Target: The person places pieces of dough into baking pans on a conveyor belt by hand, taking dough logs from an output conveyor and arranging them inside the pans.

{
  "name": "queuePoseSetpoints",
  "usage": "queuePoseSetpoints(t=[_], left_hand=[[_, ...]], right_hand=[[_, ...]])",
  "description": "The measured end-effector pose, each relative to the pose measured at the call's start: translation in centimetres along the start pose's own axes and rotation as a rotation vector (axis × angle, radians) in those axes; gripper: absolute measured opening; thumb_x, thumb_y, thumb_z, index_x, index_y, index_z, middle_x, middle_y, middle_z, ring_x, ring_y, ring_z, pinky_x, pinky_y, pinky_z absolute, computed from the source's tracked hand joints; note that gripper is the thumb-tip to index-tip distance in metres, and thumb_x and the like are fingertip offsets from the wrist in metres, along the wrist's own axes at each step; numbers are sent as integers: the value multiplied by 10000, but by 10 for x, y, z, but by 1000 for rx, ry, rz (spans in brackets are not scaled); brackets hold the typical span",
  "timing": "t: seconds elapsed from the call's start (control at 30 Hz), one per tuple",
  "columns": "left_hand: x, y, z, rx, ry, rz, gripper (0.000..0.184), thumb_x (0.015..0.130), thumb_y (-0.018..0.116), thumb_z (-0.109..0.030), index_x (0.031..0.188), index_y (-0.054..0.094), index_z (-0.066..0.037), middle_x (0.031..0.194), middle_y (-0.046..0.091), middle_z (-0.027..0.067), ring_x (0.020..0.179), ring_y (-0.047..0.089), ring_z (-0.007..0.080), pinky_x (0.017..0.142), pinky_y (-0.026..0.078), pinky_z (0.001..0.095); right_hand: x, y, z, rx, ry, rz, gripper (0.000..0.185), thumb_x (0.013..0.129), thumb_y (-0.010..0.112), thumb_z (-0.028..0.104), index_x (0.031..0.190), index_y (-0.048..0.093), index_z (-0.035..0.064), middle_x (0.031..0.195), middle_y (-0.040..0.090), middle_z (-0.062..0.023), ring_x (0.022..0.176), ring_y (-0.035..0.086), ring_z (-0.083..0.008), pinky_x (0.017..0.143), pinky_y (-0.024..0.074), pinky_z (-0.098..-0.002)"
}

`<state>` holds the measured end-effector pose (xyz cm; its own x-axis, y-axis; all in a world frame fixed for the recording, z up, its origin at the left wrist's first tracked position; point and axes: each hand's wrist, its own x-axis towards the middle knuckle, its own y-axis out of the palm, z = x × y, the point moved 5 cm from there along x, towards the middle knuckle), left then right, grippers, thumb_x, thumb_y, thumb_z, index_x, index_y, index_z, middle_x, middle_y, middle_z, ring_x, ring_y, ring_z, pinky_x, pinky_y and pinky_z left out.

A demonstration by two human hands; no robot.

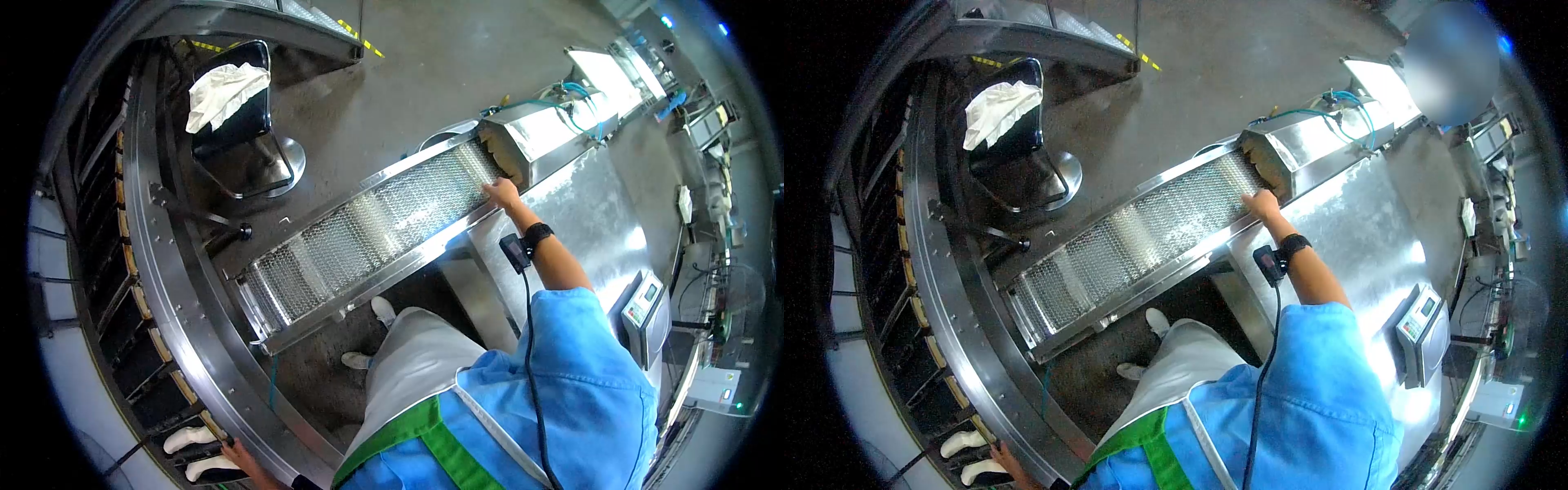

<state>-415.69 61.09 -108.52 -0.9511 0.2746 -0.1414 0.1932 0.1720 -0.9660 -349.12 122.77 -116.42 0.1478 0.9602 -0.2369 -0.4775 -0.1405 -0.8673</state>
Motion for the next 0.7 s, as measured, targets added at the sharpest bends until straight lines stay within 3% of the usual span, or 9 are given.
queuePoseSetpoints(t=[0.07,0.2,0.27,0.4,0.5,0.57,0.63,0.67,0.7], left_hand=[[-3,0,-2,-44,95,83,578,781,464,-358,1197,324,18,1227,280,239,1109,295,348,900,264,403],[-22,-4,-6,-203,18,147,529,779,463,-307,1173,350,28,1153,375,234,1055,360,334,884,282,389],[-38,-10,-3,-302,-169,-16,493,767,463,-254,1155,367,34,1103,426,216,1021,400,319,874,293,372],[-54,-8,30,-224,-188,-138,484,767,470,-269,1134,384,35,1079,437,216,1003,410,320,863,304,376],[-69,-12,33,-192,-177,-225,477,767,478,-285,1113,401,36,1055,449,216,984,421,321,851,315,381],[-74,-18,22,-178,-147,-272,474,767,483,-295,1099,413,36,1040,457,216,972,427,321,843,323,384],[-76,-21,-4,-192,-92,-332,471,767,488,-305,1085,424,37,1024,465,216,960,434,322,836,330,387],[-74,-23,-22,-211,-42,-357,469,767,491,-310,1078,430,37,1016,469,216,954,438,322,832,334,389],[-73,-25,-41,-228,9,-377,468,767,494,-315,1071,435,37,1008,472,216,948,441,322,828,338,390]], right_hand=[[5,0,0,-7,8,27,419,680,574,361,673,568,-58,584,560,-148,495,554,-220,487,435,-321],[9,1,5,36,46,120,437,674,585,373,663,556,-63,561,544,-141,482,546,-216,467,433,-323],[10,-1,3,50,65,62,450,672,589,385,654,547,-63,551,530,-134,471,536,-212,446,430,-328],[6,-2,7,126,104,152,460,677,582,394,640,540,-63,549,520,-132,468,530,-208,425,424,-328],[3,3,7,139,93,134,438,679,580,373,656,547,-63,564,532,-138,481,538,-216,455,433,-329],[10,12,1,1,-10,5,452,668,579,396,683,565,-56,602,556,-162,517,554,-257,505,443,-346],[-3,6,22,-147,-70,82,498,653,557,472,717,594,-21,709,575,-203,670,564,-329,616,439,-395],[-5,11,23,-197,-78,5,488,652,557,470,725,598,-11,736,575,-203,718,562,-322,650,436,-399],[-13,7,32,-174,-93,76,469,651,557,459,738,601,0,757,575,-202,731,563,-314,662,436,-400]])
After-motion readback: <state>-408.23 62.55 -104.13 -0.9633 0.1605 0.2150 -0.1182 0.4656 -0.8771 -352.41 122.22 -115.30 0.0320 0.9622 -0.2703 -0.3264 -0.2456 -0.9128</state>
